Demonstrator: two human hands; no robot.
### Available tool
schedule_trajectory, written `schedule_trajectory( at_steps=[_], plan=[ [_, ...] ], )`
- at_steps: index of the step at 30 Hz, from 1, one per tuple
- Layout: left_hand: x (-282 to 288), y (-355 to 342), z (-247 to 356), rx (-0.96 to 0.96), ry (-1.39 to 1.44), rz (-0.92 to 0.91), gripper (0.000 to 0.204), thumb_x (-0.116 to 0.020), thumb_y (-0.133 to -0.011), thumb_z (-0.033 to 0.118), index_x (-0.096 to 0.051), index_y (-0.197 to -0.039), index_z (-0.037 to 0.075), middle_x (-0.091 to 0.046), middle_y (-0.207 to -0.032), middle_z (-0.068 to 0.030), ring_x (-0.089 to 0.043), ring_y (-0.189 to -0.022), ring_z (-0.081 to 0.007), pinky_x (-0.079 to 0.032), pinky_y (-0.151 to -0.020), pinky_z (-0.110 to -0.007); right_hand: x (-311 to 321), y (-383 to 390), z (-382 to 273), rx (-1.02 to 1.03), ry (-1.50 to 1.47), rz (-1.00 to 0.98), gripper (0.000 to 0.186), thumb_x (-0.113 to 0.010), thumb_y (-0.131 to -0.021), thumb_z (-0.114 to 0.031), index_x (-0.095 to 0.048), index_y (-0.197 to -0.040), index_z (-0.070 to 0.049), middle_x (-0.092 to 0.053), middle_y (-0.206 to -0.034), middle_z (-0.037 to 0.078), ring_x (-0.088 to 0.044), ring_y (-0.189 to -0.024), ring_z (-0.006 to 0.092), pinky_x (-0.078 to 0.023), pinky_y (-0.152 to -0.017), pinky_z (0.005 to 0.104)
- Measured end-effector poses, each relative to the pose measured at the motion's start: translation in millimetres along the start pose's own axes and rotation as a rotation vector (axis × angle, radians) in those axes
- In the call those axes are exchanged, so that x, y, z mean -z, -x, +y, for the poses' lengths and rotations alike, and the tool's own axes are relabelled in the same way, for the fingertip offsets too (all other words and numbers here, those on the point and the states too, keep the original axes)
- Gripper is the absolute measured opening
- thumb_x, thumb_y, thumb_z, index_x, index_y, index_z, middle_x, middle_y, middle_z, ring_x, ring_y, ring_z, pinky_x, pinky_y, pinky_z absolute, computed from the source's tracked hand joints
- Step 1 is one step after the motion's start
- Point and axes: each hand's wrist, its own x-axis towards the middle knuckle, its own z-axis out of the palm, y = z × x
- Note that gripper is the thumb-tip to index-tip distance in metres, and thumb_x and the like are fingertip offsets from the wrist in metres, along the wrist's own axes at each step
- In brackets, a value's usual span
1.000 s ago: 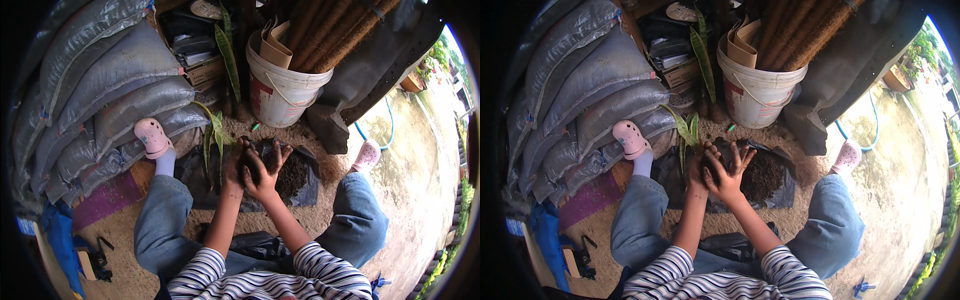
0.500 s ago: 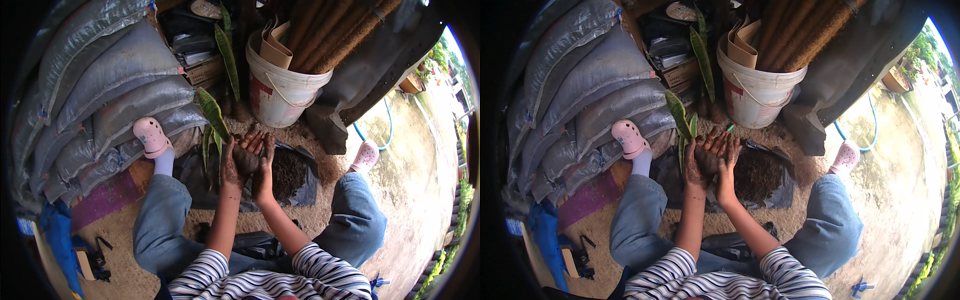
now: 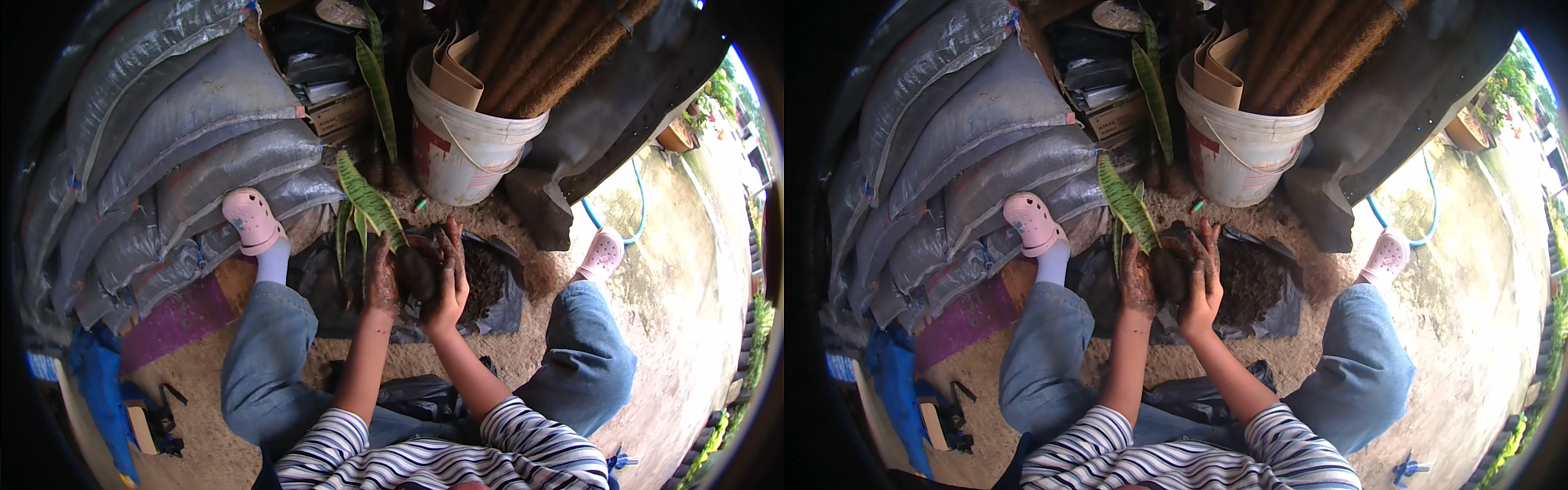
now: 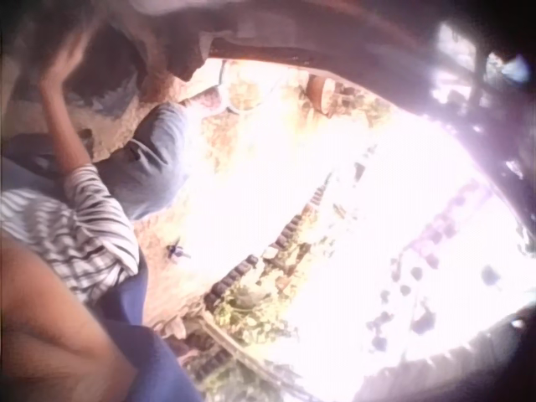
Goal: The person sits on the ground and repeatedly packs soil around a small plant held in a black plastic bag. They use both hands to press and shape the soil, occasionally adjusting the plant's position within the bag.
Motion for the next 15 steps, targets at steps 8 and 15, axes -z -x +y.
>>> schedule_trajectory(
  at_steps=[8,15],
  plan=[
    [2,-3,-25,-0.215,-0.582,0.269,0.031,-0.048,-0.093,0.031,-0.054,-0.093,0.001,-0.059,-0.094,-0.0112,-0.058,-0.091,-0.0222,-0.045,-0.082,-0.034,-3,2,-6,0.001,0.077,0.206,0.05,-0.043,-0.092,-0.024,-0.036,-0.134,0.001,-0.046,-0.132,0.014,-0.053,-0.103,0.0175,-0.038,-0.093,0.0302],
    [-1,-11,-24,-0.049,-0.001,0.136,0.035,-0.04,-0.095,0.033,-0.045,-0.113,0.004,-0.058,-0.101,-0.0108,-0.058,-0.09,-0.0218,-0.046,-0.077,-0.032,-10,4,-5,-0.088,-0.097,0.238,0.048,-0.042,-0.09,-0.017,-0.037,-0.133,0.003,-0.044,-0.133,0.014,-0.052,-0.108,0.0207,-0.036,-0.099,0.0339]
  ],
)
